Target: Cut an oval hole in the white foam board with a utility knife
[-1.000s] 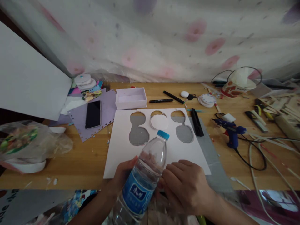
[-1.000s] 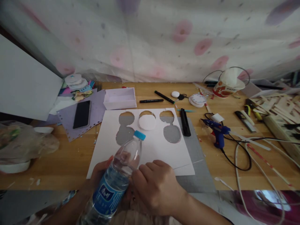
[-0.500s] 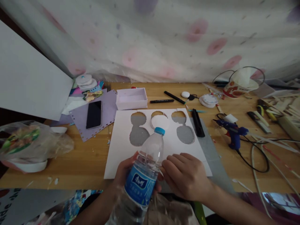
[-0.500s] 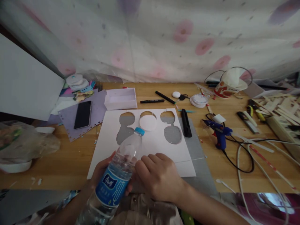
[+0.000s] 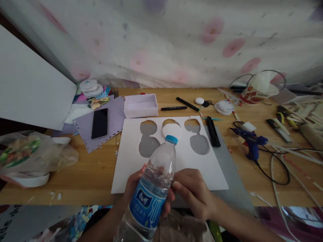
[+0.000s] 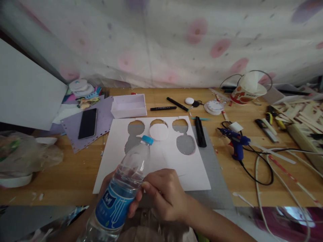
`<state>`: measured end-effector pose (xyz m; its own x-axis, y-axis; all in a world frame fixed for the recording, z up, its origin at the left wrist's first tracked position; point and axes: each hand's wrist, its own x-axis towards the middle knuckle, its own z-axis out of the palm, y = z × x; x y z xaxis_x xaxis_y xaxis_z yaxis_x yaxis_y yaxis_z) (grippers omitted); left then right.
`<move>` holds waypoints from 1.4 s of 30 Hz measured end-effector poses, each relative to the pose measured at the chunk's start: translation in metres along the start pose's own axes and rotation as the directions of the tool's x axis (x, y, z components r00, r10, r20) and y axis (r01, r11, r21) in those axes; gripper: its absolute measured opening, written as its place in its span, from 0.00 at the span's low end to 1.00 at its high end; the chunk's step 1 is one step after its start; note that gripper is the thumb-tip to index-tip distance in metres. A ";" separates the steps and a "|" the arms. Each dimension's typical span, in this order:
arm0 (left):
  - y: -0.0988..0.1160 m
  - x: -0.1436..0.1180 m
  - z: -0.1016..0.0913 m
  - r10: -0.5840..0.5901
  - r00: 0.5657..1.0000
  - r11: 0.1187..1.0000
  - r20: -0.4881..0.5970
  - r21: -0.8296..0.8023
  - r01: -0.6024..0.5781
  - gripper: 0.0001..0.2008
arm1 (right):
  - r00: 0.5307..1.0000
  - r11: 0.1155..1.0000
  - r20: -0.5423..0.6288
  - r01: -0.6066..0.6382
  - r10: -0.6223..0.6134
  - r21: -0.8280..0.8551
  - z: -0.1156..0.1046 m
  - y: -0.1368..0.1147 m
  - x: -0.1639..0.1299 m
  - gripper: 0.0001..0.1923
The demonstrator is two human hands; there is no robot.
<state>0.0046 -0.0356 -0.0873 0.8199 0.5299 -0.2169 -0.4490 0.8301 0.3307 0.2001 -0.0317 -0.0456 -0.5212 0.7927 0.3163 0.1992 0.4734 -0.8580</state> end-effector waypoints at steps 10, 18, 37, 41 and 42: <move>0.008 -0.007 -0.003 -0.147 0.987 0.977 -0.066 0.146 0.156 0.43 | 0.989 0.992 0.123 -0.094 0.083 0.088 -0.002 0.007 0.004 0.26; 0.008 -0.012 -0.003 -0.196 0.972 0.958 -0.130 0.188 0.218 0.43 | 0.978 0.996 0.187 -0.085 0.090 -0.035 -0.005 0.014 0.003 0.27; 0.053 -0.007 0.050 -0.054 0.973 0.251 -0.224 0.940 0.230 0.19 | 0.697 0.748 0.694 0.362 0.179 -0.556 -0.051 0.010 0.078 0.11; 0.040 -0.002 0.050 0.294 0.915 -0.123 -0.277 0.938 0.324 0.20 | 0.741 0.557 0.605 0.383 0.291 -0.737 -0.046 0.000 0.085 0.11; 0.038 0.000 0.048 0.359 0.894 -0.161 -0.270 0.925 0.344 0.20 | 0.762 0.528 0.567 0.358 0.311 -0.771 -0.046 -0.001 0.085 0.12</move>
<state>0.0047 -0.0127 -0.0306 0.4758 0.8181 -0.3229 0.6830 -0.1124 0.7217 0.1932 0.0530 0.0008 -0.8060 0.5340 -0.2555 0.5582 0.8292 -0.0278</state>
